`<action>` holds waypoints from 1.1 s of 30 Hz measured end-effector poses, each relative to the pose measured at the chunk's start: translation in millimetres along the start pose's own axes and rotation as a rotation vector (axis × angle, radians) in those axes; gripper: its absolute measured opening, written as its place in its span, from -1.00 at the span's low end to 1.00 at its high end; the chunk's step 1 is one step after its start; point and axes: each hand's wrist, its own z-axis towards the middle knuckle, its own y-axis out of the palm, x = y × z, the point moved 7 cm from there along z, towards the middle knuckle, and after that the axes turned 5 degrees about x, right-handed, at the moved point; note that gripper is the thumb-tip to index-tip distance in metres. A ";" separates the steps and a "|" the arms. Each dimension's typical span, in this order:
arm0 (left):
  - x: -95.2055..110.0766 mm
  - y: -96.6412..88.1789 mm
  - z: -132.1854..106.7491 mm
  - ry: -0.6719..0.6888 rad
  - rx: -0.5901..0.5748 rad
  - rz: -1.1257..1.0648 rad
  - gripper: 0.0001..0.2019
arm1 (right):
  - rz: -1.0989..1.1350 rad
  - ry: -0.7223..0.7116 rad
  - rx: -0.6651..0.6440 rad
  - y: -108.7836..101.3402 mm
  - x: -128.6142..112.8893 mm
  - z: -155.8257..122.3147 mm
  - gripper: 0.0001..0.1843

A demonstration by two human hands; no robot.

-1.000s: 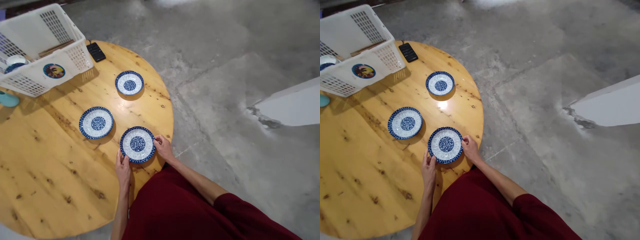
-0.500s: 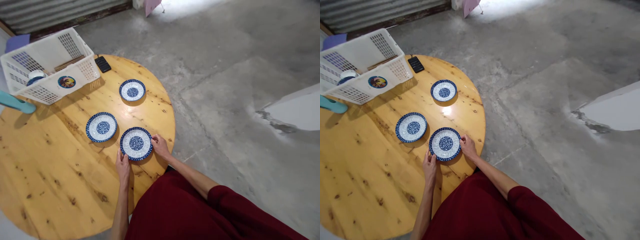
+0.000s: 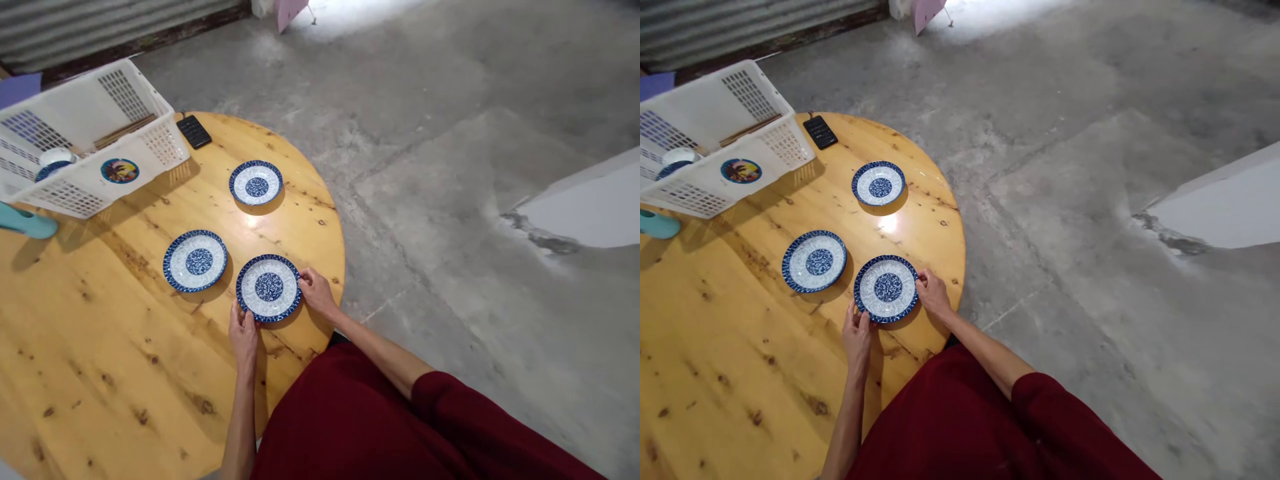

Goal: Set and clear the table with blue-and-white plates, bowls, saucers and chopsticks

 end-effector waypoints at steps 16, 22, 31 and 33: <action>-0.9 5.4 -1.3 -0.003 -0.015 0.067 -0.60 | 0.253 0.294 -0.087 -16.5 40.5 -46.8 -0.72; 4.7 7.3 2.2 0.057 -0.028 0.064 -0.68 | 0.218 0.143 -0.138 0.0 13.0 -38.4 -0.65; 6.2 3.1 4.2 0.041 -0.041 0.025 -0.73 | 0.171 0.083 -0.157 8.0 5.4 -36.8 -0.69; 6.6 1.2 5.1 0.046 -0.034 0.036 -0.72 | 0.163 0.083 -0.157 9.2 5.6 -36.5 -0.70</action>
